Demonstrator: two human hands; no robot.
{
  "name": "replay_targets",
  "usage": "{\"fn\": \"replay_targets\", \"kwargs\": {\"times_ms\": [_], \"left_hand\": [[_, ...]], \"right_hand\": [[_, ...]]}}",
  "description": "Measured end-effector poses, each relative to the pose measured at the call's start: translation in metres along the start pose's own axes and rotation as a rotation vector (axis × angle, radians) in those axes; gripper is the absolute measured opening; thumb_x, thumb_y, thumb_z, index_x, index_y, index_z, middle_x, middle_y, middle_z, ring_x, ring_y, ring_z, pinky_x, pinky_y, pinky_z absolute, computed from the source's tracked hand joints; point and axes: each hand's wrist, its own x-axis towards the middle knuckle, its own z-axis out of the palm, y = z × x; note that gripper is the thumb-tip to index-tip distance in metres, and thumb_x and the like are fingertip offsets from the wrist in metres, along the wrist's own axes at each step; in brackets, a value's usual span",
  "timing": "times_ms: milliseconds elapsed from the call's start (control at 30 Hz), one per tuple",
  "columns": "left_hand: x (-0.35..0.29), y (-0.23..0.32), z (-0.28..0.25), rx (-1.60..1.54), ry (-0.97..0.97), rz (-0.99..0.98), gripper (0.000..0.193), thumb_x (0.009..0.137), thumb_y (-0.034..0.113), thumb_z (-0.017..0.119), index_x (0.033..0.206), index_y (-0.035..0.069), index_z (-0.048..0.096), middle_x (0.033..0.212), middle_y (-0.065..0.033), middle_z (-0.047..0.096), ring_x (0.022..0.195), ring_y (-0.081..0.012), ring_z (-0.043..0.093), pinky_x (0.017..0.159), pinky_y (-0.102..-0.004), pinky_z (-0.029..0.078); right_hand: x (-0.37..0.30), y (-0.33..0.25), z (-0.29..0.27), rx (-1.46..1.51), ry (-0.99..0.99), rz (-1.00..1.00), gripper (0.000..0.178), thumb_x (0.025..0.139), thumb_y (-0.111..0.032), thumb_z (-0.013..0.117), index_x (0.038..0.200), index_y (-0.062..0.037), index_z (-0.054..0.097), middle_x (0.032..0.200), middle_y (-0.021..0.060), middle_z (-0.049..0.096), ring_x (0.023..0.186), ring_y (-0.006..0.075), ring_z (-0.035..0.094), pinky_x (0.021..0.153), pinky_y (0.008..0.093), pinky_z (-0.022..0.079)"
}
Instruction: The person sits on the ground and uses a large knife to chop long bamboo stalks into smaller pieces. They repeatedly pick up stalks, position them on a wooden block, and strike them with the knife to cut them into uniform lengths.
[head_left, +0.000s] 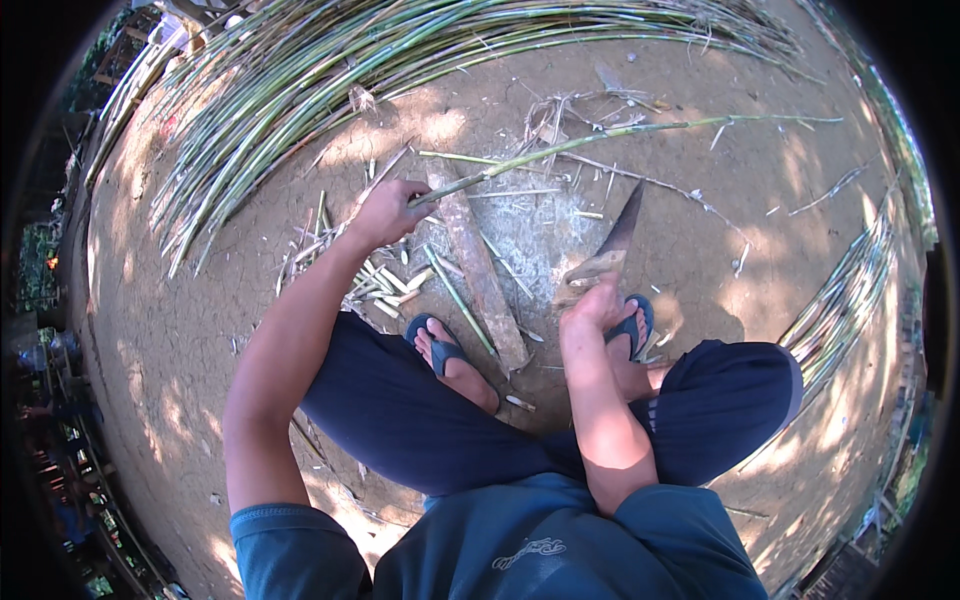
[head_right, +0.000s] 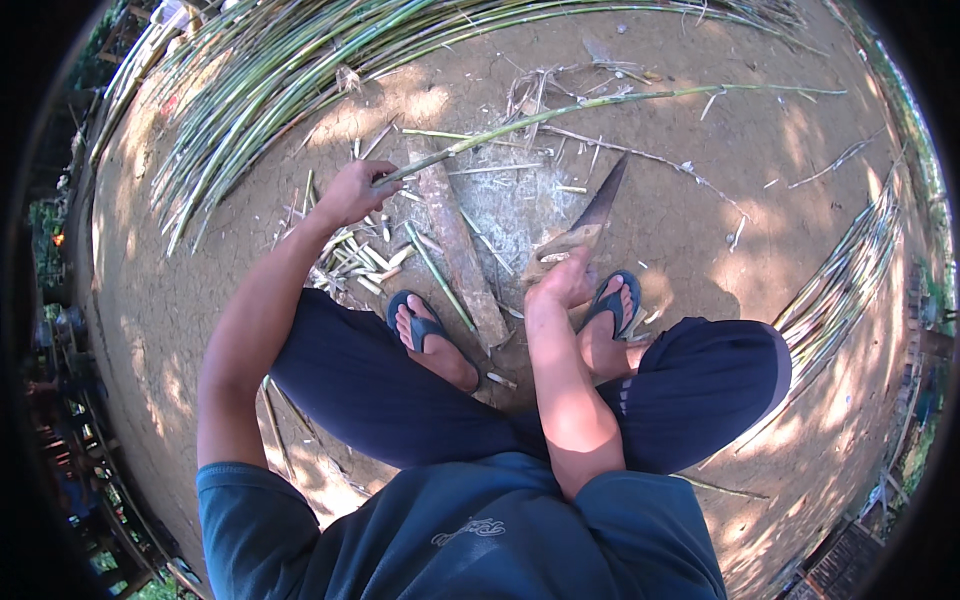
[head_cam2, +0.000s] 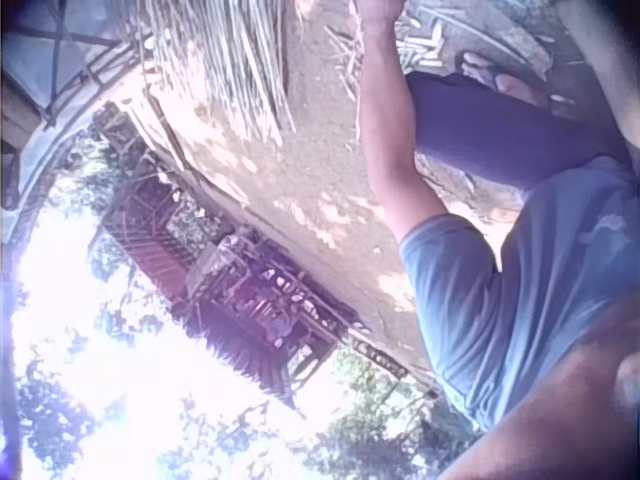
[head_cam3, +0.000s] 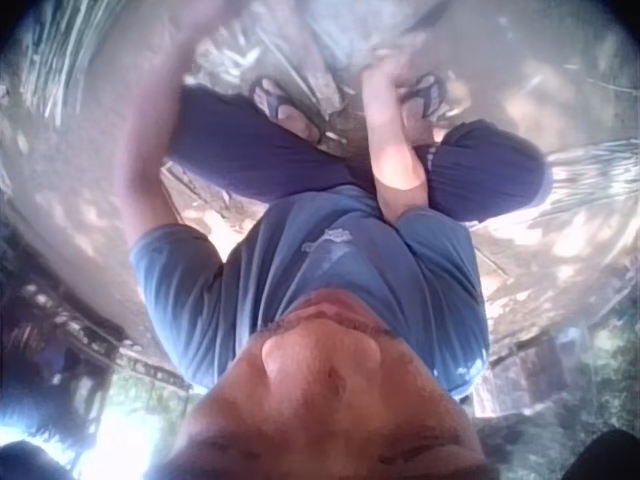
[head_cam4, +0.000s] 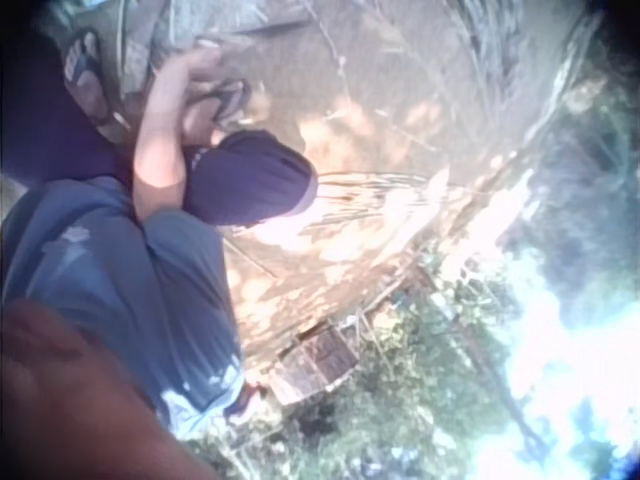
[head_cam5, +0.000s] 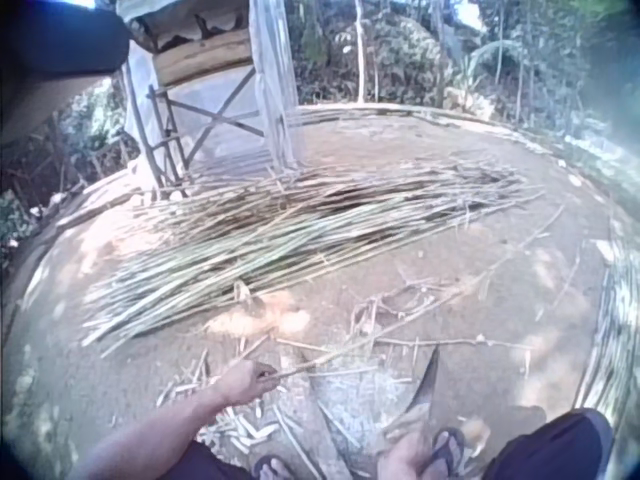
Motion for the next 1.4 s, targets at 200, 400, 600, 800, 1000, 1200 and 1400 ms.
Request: {"fn": "replay_targets", "kwargs": {"times_ms": [200, 400, 600, 800, 1000, 1200, 1400], "left_hand": [[0.008, 0.038, 0.035, -0.062, 0.116, 0.022, 0.033, 0.088, 0.034, 0.063, 0.100, 0.003, 0.069, 0.079, -0.0224, 0.067, 0.075, -0.0377, 0.066, 0.073, -0.0454, 0.051], [0.021, 0.044, 0.054, -0.006, 0.115, -0.095, 0.035, 0.081, 0.031, 0.064, 0.097, 0.000, 0.070, 0.083, -0.0249, 0.068, 0.078, -0.0393, 0.068, 0.076, -0.0463, 0.052], [0.025, 0.049, 0.067, 0.118, 0.090, -0.273, 0.031, 0.080, 0.025, 0.064, 0.095, -0.001, 0.071, 0.087, -0.0266, 0.068, 0.084, -0.0399, 0.068, 0.081, -0.0458, 0.054], [0.024, 0.053, 0.059, 0.137, 0.065, -0.333, 0.025, 0.074, 0.012, 0.062, 0.089, -0.007, 0.070, 0.092, -0.0282, 0.068, 0.088, -0.0405, 0.068, 0.081, -0.0450, 0.055], [0.023, 0.057, 0.056, 0.136, 0.031, -0.415, 0.023, 0.074, 0.008, 0.061, 0.089, -0.007, 0.069, 0.093, -0.0287, 0.067, 0.090, -0.0411, 0.068, 0.081, -0.0450, 0.055], [0.025, 0.058, 0.057, 0.137, 0.021, -0.428, 0.022, 0.075, 0.006, 0.060, 0.091, -0.007, 0.069, 0.095, -0.0294, 0.067, 0.091, -0.0408, 0.068, 0.080, -0.0440, 0.056], [0.020, 0.060, 0.059, 0.130, 0.031, -0.362, 0.021, 0.074, 0.006, 0.060, 0.087, -0.008, 0.070, 0.091, -0.0297, 0.067, 0.088, -0.0406, 0.068, 0.079, -0.0431, 0.056]], "right_hand": [[-0.039, -0.068, -0.047, 0.143, -0.469, -0.524, 0.018, 0.087, -0.008, 0.053, 0.100, -0.0006, 0.044, 0.078, 0.0095, 0.057, 0.069, 0.0149, 0.055, 0.064, 0.0307, 0.047], [-0.071, -0.098, -0.106, -0.130, -1.089, -0.683, 0.018, 0.093, -0.013, 0.054, 0.099, -0.0014, 0.041, 0.070, 0.0068, 0.055, 0.054, 0.0123, 0.051, 0.058, 0.0278, 0.046], [-0.085, -0.106, -0.117, -0.570, -1.035, -0.752, 0.022, 0.084, -0.008, 0.068, 0.091, -0.0014, 0.048, 0.059, 0.0042, 0.049, 0.047, 0.0133, 0.044, 0.047, 0.0297, 0.036], [-0.096, -0.113, -0.114, -0.691, -1.074, -0.574, 0.020, 0.082, -0.010, 0.069, 0.086, -0.0012, 0.051, 0.064, 0.0064, 0.048, 0.056, 0.0157, 0.045, 0.053, 0.0311, 0.039], [-0.105, -0.121, -0.121, -0.745, -1.068, -0.673, 0.016, 0.076, -0.001, 0.064, 0.085, -0.0011, 0.051, 0.059, 0.0104, 0.057, 0.049, 0.0265, 0.059, 0.050, 0.0342, 0.047], [-0.108, -0.123, -0.127, -0.734, -1.097, -0.567, 0.009, 0.074, 0.004, 0.059, 0.082, -0.0002, 0.061, 0.065, 0.0109, 0.062, 0.053, 0.0206, 0.061, 0.054, 0.0301, 0.047], [-0.105, -0.119, -0.125, -0.774, -1.086, -0.465, 0.010, 0.073, 0.004, 0.058, 0.080, -0.0011, 0.063, 0.065, 0.0098, 0.064, 0.057, 0.0182, 0.065, 0.056, 0.0280, 0.049]]}}
